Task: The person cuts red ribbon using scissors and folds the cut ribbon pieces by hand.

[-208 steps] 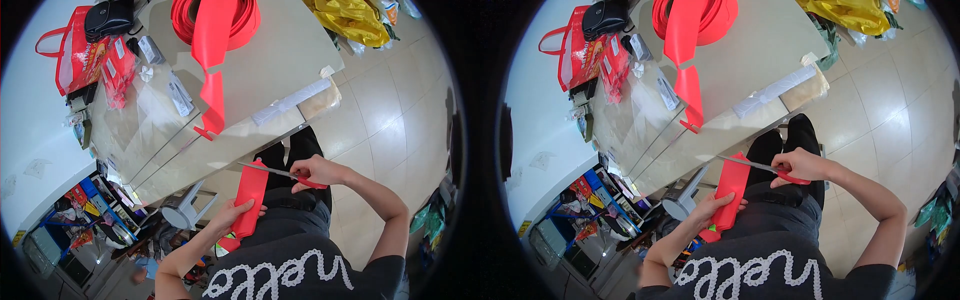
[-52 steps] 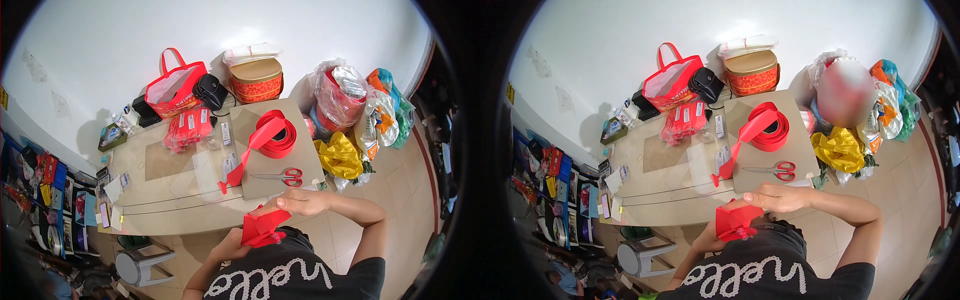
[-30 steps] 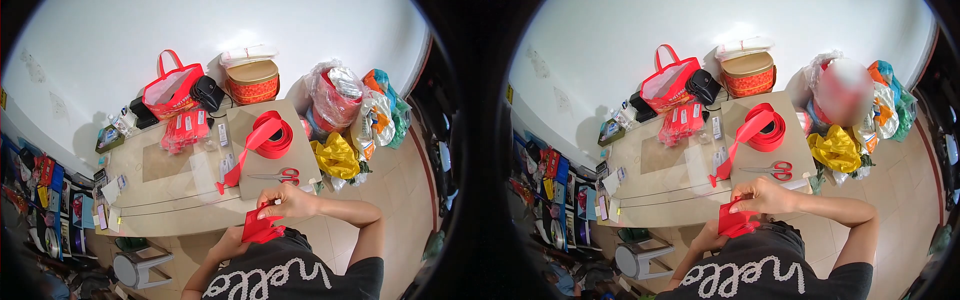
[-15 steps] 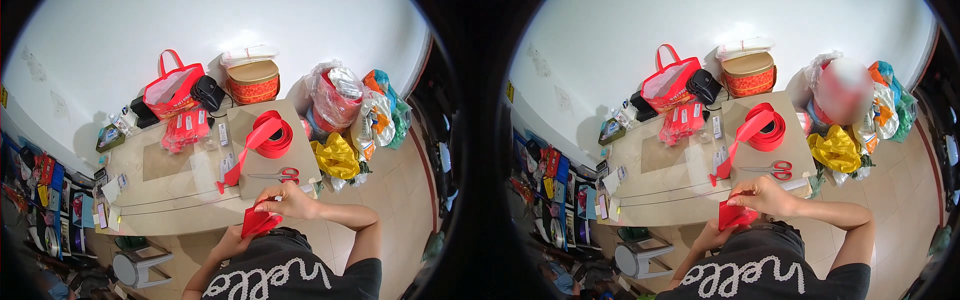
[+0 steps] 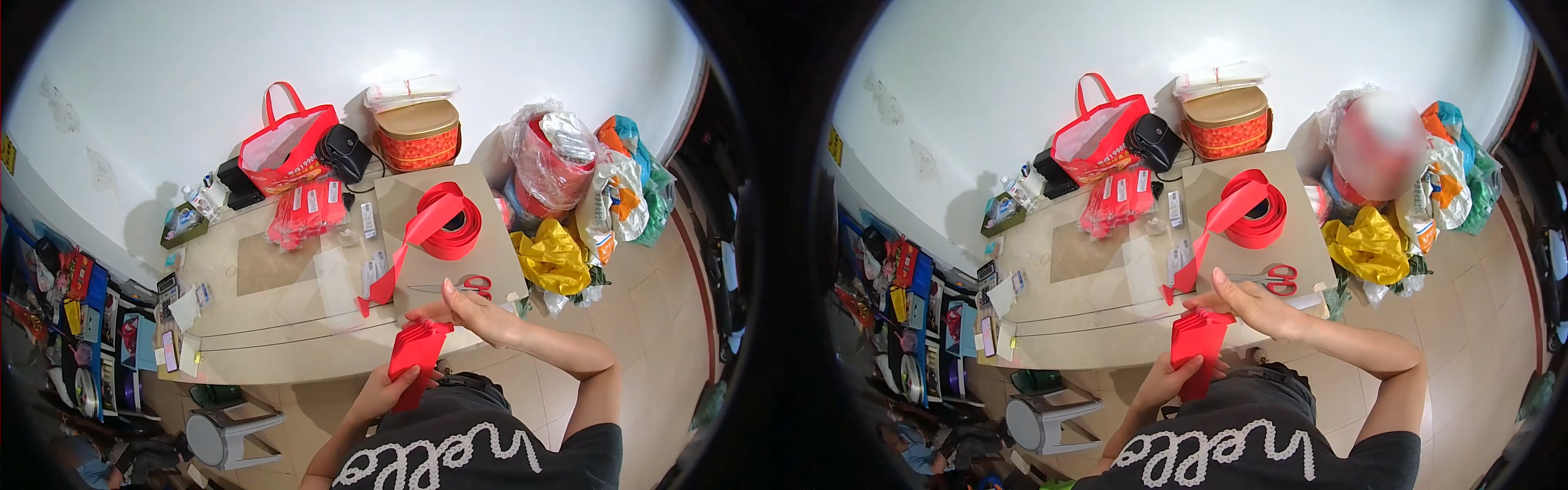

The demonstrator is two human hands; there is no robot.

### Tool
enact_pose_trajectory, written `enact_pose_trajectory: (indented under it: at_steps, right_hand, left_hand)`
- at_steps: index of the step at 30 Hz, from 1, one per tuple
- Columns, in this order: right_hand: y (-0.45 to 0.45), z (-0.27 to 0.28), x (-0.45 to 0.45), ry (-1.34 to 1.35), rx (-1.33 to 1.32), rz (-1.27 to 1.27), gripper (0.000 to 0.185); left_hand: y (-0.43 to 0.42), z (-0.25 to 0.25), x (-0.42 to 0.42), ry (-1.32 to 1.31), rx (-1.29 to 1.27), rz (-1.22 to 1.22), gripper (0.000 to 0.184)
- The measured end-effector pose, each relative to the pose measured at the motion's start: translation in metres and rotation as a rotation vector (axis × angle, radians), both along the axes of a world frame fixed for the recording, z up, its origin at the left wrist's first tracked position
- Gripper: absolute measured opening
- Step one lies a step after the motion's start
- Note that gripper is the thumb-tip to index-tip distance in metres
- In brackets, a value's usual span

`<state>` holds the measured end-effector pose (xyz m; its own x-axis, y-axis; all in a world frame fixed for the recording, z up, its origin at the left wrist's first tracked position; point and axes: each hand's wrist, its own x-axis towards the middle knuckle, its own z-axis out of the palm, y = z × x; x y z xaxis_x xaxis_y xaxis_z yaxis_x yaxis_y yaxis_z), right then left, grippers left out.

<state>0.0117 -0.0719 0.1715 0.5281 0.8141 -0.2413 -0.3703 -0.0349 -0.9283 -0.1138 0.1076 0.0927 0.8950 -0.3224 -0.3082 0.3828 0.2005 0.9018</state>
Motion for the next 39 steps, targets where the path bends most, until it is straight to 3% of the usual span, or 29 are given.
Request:
enact_pose_trajectory:
  at_steps: [6,9,12,15,18,30,36,39]
  right_hand:
    - [0.006,-0.018,0.002,-0.328,0.104,0.023,0.054]
    - [0.006,-0.025,0.002,-0.106,0.106,-0.084,0.047]
    - [0.006,-0.044,0.0,-0.355,0.009,-0.221,0.033]
    - [-0.002,-0.04,0.001,-0.316,-0.026,-0.206,0.018]
    - [-0.006,-0.027,-0.005,-0.478,-0.081,-0.19,0.012]
    - [-0.007,-0.026,-0.016,-0.38,-0.061,-0.21,0.01]
    - [-0.007,-0.032,-0.014,-0.683,-0.088,-0.186,0.01]
    - [-0.01,-0.035,-0.013,-0.606,-0.099,-0.18,0.013]
  left_hand:
    - [-0.002,-0.002,0.0,0.037,-0.074,0.034,0.037]
    - [-0.002,-0.004,0.0,0.051,-0.259,0.046,0.037]
    - [-0.002,-0.009,-0.001,0.062,-0.256,0.109,0.032]
    - [0.002,-0.012,-0.003,0.025,-0.244,0.09,0.036]
    - [0.002,-0.012,-0.003,-0.033,-0.166,0.119,0.035]
    - [0.0,-0.009,0.003,-0.176,-0.072,0.106,0.031]
    - [-0.009,-0.007,0.002,-0.161,-0.135,0.124,0.031]
    - [-0.011,-0.009,0.001,-0.166,-0.128,0.137,0.031]
